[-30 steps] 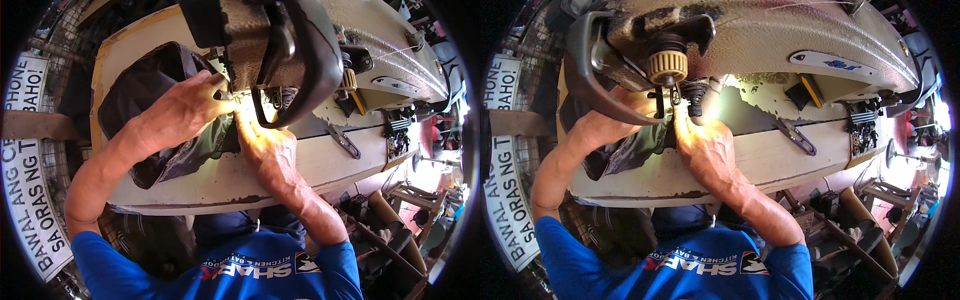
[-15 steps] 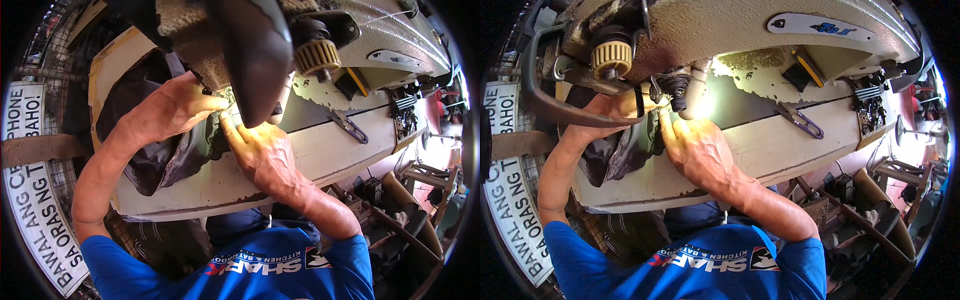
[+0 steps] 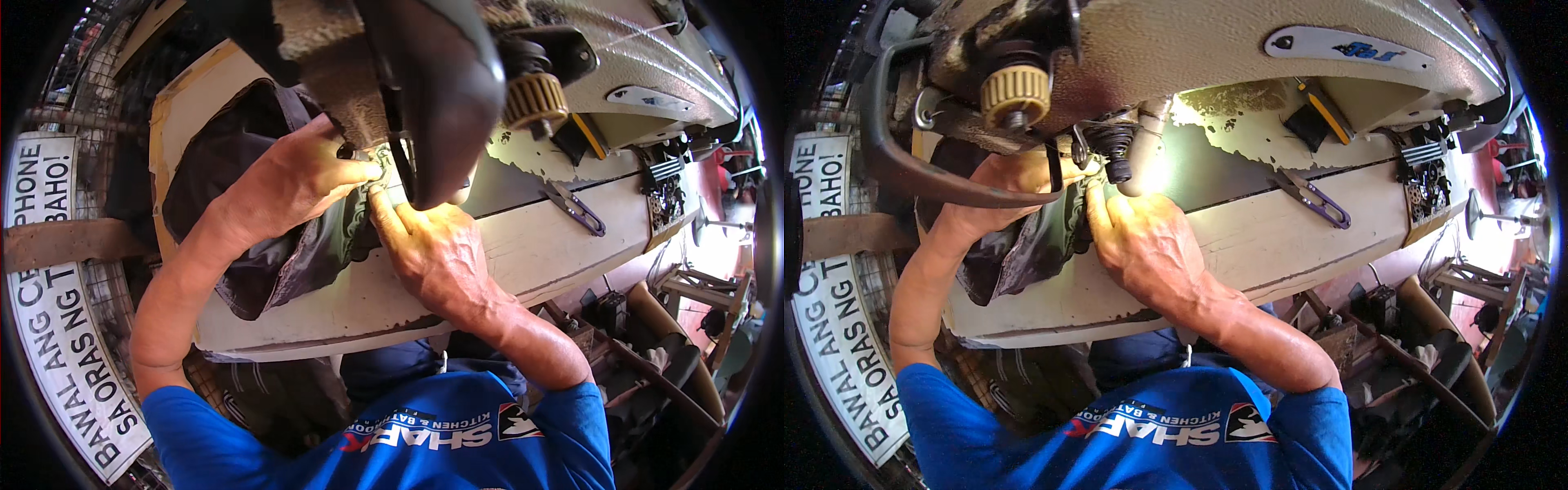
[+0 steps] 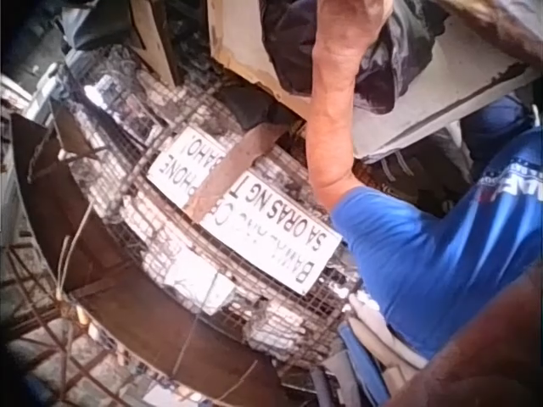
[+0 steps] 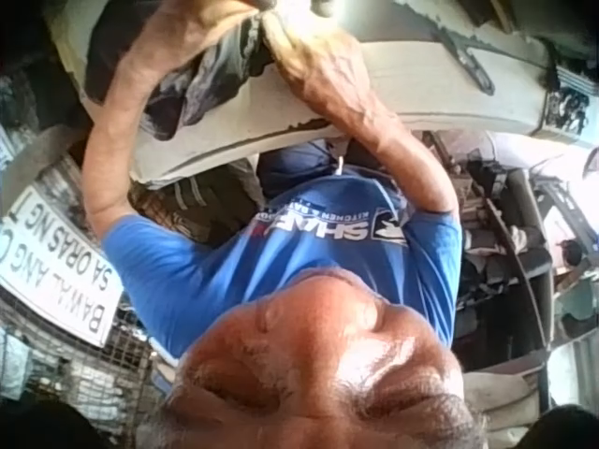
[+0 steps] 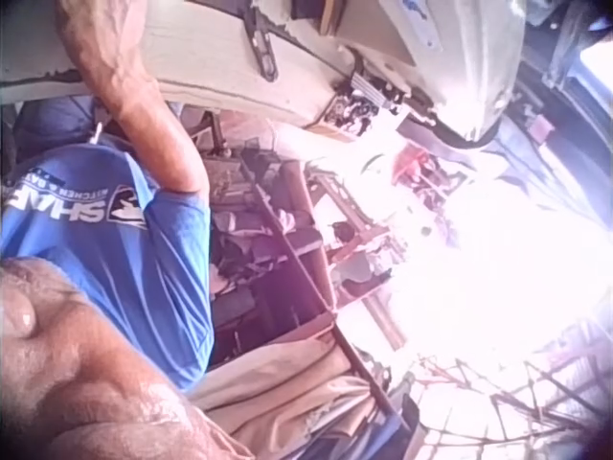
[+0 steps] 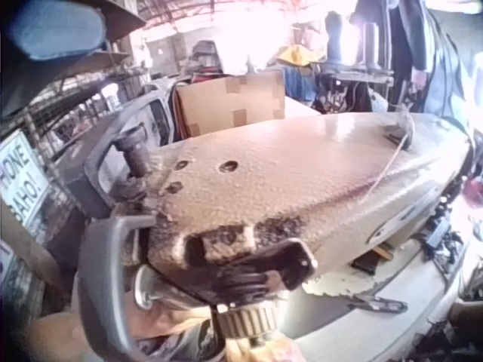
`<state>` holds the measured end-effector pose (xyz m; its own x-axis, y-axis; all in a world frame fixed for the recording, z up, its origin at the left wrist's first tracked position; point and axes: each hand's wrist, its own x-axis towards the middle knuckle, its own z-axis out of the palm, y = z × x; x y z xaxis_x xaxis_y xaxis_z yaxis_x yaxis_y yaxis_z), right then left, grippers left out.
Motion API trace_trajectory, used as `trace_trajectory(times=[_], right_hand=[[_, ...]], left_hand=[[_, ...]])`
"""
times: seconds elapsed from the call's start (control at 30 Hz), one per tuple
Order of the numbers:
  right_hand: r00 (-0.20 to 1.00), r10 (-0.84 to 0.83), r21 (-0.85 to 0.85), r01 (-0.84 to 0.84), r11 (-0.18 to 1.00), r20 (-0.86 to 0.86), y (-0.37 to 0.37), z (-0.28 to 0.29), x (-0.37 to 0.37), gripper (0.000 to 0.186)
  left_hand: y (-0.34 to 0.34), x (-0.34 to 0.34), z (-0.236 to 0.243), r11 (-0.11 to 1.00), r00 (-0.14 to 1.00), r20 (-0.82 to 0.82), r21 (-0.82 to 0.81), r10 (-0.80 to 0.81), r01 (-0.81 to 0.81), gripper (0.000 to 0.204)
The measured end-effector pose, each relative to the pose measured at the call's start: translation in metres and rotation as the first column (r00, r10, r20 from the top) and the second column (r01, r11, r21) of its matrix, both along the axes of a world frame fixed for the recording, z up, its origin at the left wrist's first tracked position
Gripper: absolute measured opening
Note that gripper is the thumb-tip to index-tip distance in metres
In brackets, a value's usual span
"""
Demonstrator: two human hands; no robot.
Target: Sewing a dark leather or fabric pouch using an industrial sewing machine.
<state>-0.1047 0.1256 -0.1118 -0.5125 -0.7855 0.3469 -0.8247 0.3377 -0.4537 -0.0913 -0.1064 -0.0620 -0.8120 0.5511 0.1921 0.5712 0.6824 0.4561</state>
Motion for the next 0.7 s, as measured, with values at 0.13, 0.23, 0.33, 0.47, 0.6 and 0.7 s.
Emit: trace_trajectory(times=[0.13,0.23,0.33,0.47,0.6,0.7], right_hand=[[1.0,-0.003,-0.043,0.002,0.999,-0.024,-0.002,-0.002,-0.002,0.033],[0.994,0.097,-0.017,-0.098,0.995,-0.046,0.008,0.008,-0.01,0.047],[0.998,0.06,-0.114,-0.057,0.992,0.024,0.046,0.032,-0.018,0.027],[0.922,-0.321,-0.184,0.285,0.941,-0.218,0.131,0.071,-0.045,0.033],[0.536,-0.745,-0.255,0.715,0.651,-0.397,0.22,0.132,-0.117,0.035],[0.478,-0.579,-0.125,0.69,0.712,-0.66,0.275,0.176,-0.234,0.042]], left_hand=[[0.004,0.003,-0.009,1.0,0.984,-0.179,-0.029,0.004,-0.01,0.024],[0.012,0.006,-0.011,0.994,0.971,-0.232,-0.07,0.06,-0.078,0.022],[0.016,0.014,-0.005,0.989,0.961,-0.262,-0.092,0.091,-0.119,0.022],[0.02,0.014,-0.002,0.984,0.976,-0.154,-0.068,0.155,-0.167,0.017],[0.022,0.015,-0.003,0.967,0.963,-0.18,-0.118,0.203,-0.226,0.013],[0.024,0.014,-0.004,0.959,0.963,-0.116,-0.118,0.245,-0.258,0.013]])
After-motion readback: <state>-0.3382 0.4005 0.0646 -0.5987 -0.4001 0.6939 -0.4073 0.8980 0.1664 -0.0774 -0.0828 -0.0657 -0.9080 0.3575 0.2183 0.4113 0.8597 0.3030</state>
